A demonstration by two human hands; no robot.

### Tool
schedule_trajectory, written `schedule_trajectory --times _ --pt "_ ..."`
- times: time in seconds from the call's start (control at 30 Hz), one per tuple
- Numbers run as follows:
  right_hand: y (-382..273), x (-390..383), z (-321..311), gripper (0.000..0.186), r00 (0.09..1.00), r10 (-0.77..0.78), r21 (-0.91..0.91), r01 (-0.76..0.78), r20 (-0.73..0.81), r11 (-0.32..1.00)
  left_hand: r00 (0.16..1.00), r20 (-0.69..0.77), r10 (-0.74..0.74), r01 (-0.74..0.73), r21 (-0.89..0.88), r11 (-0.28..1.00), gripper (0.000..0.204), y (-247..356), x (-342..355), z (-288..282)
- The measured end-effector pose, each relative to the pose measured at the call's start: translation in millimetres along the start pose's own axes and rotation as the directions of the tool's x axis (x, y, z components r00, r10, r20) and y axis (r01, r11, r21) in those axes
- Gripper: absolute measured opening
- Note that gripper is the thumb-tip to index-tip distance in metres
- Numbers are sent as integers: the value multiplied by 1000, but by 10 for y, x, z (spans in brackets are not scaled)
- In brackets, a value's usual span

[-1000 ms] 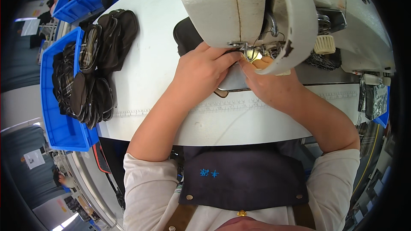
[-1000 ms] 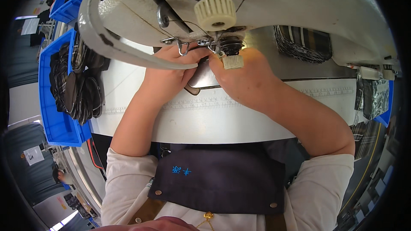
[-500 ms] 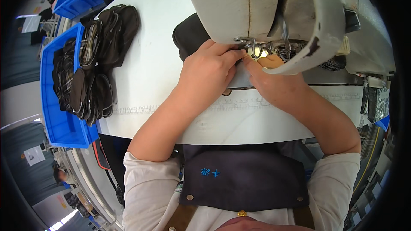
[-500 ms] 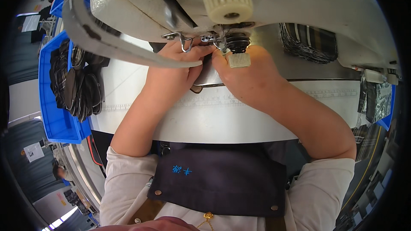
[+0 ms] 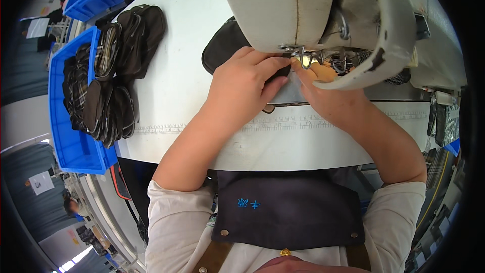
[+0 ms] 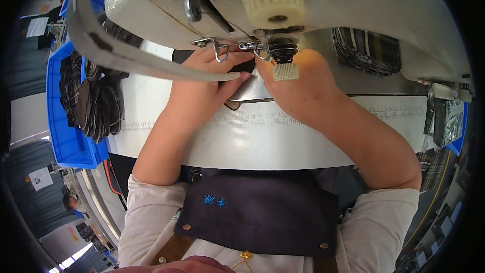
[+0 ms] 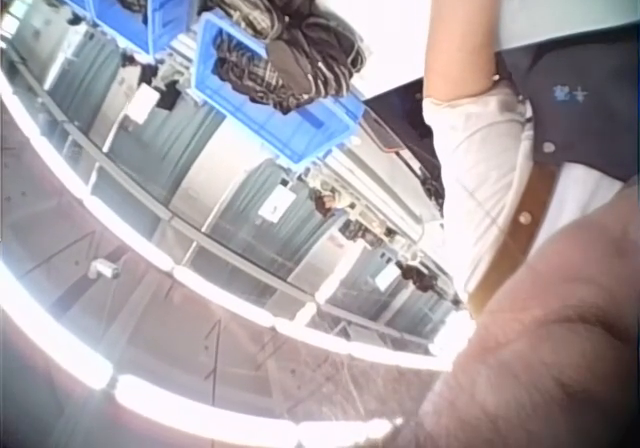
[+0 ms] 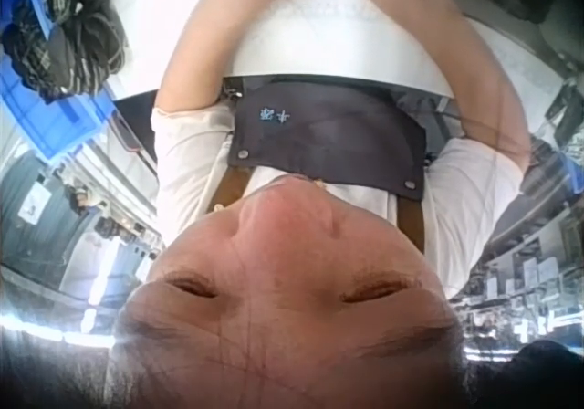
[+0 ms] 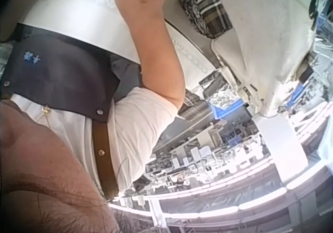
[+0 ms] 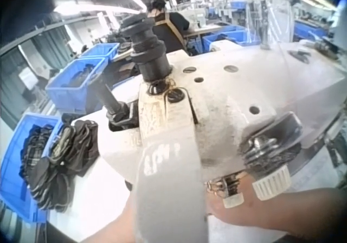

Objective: Sewing small fabric parts together using an industrial sewing machine.

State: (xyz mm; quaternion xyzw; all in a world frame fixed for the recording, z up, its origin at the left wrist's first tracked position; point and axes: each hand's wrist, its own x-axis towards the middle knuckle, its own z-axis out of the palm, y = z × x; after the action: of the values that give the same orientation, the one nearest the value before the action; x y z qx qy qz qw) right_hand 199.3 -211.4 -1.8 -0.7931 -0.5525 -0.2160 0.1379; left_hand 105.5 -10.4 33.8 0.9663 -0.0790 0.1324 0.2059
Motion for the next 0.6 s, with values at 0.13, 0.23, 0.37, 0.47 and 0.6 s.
schedule_trajectory --times 0.13,0.23,0.37,0.47,0.6 --pt "-26 -80 80 24 999 48 105 -50 19 993 996 72 -47 54 -95 994 32 -7 -21 -14" --pt "-64 -87 -28 30 993 57 136 -71 103 988 999 20 -28 29 -84 996 25 -21 -31 11" --pt "-24 -77 -97 41 984 22 118 -43 178 992 996 -5 -84 83 -119 989 18 -68 -38 33" --pt "-50 -102 -47 42 984 54 167 -82 171 983 988 45 -145 151 -173 973 18 -86 -34 2" --pt "-52 -139 46 44 990 4 159 -27 141 987 989 67 -134 145 -198 969 23 -118 -42 11"
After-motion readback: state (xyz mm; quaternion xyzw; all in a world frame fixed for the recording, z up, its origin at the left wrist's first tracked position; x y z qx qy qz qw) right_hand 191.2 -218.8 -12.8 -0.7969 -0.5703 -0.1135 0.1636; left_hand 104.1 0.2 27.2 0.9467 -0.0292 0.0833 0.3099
